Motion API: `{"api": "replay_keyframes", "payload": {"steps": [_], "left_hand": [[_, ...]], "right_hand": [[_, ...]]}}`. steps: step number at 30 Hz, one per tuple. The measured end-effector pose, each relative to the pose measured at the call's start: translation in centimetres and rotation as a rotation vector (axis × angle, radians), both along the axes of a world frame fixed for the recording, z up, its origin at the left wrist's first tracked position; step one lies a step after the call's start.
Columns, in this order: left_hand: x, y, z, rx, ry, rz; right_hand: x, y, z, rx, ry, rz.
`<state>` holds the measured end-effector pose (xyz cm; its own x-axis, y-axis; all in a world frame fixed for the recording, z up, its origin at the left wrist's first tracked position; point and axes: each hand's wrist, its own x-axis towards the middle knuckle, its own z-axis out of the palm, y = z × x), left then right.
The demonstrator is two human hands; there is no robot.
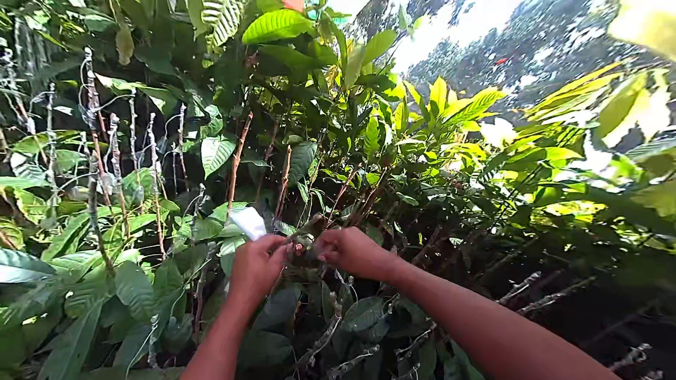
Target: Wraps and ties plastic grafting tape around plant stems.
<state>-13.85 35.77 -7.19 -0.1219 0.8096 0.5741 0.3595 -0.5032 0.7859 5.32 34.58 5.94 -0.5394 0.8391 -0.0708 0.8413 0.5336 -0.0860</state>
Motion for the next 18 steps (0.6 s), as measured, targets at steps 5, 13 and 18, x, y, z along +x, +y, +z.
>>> {"api": "replay_keyframes", "payload": {"steps": [5,13,18], "left_hand": [[1.8,-0.1,0.6,0.014,0.080,-0.053],[2.1,0.3,2.6,0.064,0.243,-0.044],[0.7,0.0,3.0,0.094,0.285,0.048]], "right_hand": [[-1.9,-4.7,4.5,-0.226,0.376,0.180],[-2.4,-3.1,5.3,0.093,0.079,0.150],[0.8,1.2,3.7,0.178,-0.041,0.019]]}}
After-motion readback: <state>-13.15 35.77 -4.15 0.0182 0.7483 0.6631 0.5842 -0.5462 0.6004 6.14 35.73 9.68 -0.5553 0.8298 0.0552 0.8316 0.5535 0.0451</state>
